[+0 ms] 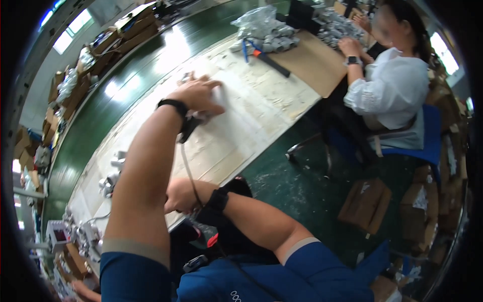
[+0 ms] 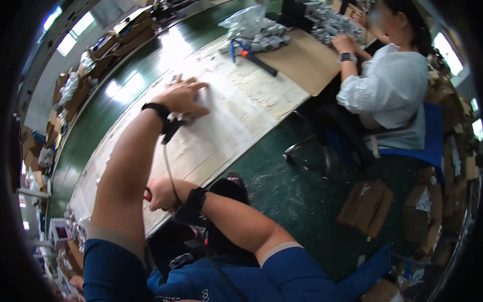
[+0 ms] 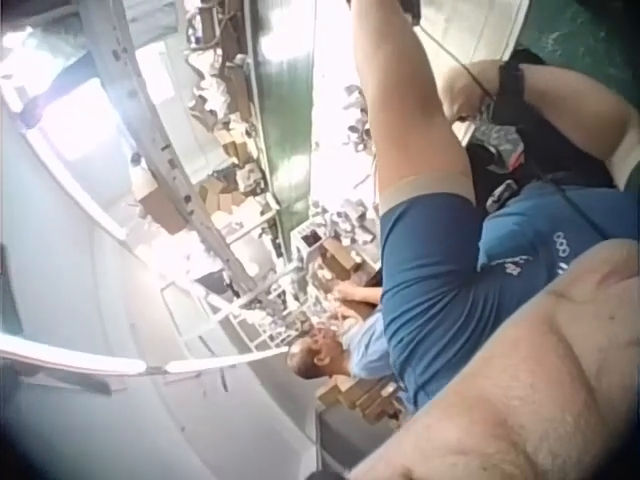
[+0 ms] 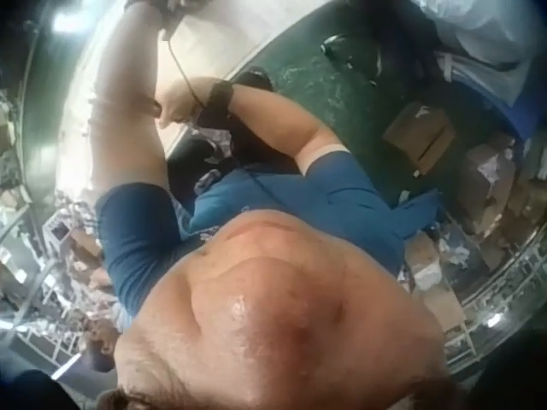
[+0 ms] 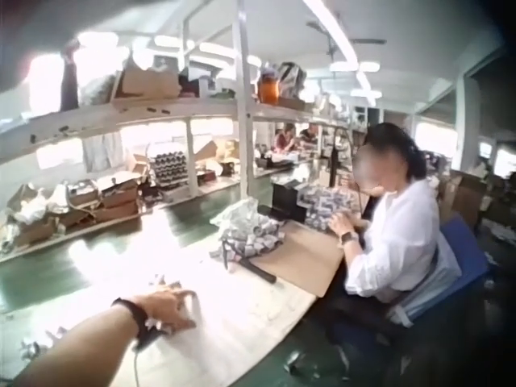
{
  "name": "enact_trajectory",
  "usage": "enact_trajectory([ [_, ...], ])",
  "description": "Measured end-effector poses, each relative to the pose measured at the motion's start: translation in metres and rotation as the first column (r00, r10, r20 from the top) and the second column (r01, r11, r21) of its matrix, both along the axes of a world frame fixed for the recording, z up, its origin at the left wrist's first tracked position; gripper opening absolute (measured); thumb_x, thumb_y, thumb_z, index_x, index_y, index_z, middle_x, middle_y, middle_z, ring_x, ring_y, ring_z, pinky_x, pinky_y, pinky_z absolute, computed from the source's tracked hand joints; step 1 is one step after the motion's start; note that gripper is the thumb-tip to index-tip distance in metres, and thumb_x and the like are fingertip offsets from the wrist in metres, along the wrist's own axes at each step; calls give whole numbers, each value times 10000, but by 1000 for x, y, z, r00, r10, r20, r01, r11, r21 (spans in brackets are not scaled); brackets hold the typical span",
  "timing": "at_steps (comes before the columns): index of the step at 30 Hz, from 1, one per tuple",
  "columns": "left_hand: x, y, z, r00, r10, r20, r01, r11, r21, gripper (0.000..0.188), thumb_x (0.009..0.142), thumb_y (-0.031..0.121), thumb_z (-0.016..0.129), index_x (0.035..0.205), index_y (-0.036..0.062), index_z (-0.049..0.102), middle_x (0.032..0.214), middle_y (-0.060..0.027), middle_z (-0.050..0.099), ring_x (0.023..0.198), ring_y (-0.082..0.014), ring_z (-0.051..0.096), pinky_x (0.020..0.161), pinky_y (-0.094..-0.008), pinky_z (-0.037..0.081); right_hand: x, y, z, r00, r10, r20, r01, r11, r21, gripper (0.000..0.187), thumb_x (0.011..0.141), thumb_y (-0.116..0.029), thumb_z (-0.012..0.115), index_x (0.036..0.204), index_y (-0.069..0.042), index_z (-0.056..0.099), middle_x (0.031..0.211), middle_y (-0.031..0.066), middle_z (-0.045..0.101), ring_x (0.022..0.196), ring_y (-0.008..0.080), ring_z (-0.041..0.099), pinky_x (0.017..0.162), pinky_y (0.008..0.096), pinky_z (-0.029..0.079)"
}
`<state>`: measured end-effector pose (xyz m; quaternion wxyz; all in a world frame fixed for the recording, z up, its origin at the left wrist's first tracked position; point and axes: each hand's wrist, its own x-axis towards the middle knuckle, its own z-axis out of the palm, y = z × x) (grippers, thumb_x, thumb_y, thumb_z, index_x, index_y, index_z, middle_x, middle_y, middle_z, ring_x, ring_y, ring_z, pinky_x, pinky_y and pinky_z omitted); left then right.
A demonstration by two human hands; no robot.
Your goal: Test electronic components using a multimeter on a production floor.
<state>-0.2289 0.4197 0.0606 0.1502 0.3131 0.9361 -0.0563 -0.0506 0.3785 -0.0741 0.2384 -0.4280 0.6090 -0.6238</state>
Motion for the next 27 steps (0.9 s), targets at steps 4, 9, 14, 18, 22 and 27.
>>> enact_trajectory([
  [4, 1, -49, 9, 994, 101, 33, -99, 993, -61, 1002, 707, 635, 791, 1567, 263, 435, 1509, -170, 490, 1421, -470, 385, 1126, -607, 408, 13, 10, 76, 929, -85, 359, -77, 907, 414, 186, 852, -161, 723, 813, 13, 670, 569, 113, 597, 449, 226, 603, 415, 379, 471],
  [9, 43, -103, 15, 975, 223, 13, -219, 964, -148, 1091, 708, 647, 787, 1617, 247, 335, 1549, -169, 447, 1405, -479, 412, 1129, -539, 437, 15, -17, 88, 971, -47, 236, -84, 853, 515, 257, 828, -176, 732, 735, 42, 633, 560, 134, 603, 455, 232, 608, 423, 389, 464],
  [14, 81, -176, 20, 931, 361, 57, -338, 910, -241, 1114, 734, 641, 810, 1626, 218, 293, 1559, -209, 428, 1434, -488, 383, 1150, -554, 412, 35, -61, 75, 988, -51, 144, -31, 859, 511, 316, 820, -186, 770, 639, 26, 621, 516, 131, 574, 451, 224, 601, 460, 388, 485],
  [18, 91, -212, 20, 893, 414, 177, -376, 901, -216, 1138, 751, 686, 776, 1636, 187, 264, 1472, -220, 537, 1388, -380, 492, 1080, -481, 479, 32, -78, 61, 992, 13, -127, 54, 859, 510, 182, 774, -167, 844, 848, -15, 778, 684, 172, 700, 632, 305, 706, 606, 444, 522],
  [22, 98, -258, -2, 901, 399, 171, -400, 916, -31, 1158, 783, 743, 718, 1637, 116, 254, 1384, -235, 632, 1311, -308, 601, 1084, -406, 476, 32, -93, 80, 984, 41, -172, 94, 701, 707, 383, 853, -312, 808, 727, 34, 702, 616, 151, 674, 518, 256, 669, 537, 408, 525],
  [27, 110, -328, 34, 864, 476, 166, -504, 805, 312, 1052, 865, 720, 654, 1614, 69, 302, 1362, -219, 652, 1267, -331, 625, 1072, -401, 474, 37, -97, 91, 998, -46, 47, -6, 647, 763, 271, 900, -230, 773, 806, 13, 701, 646, 98, 665, 522, 188, 657, 467, 343, 511],
])
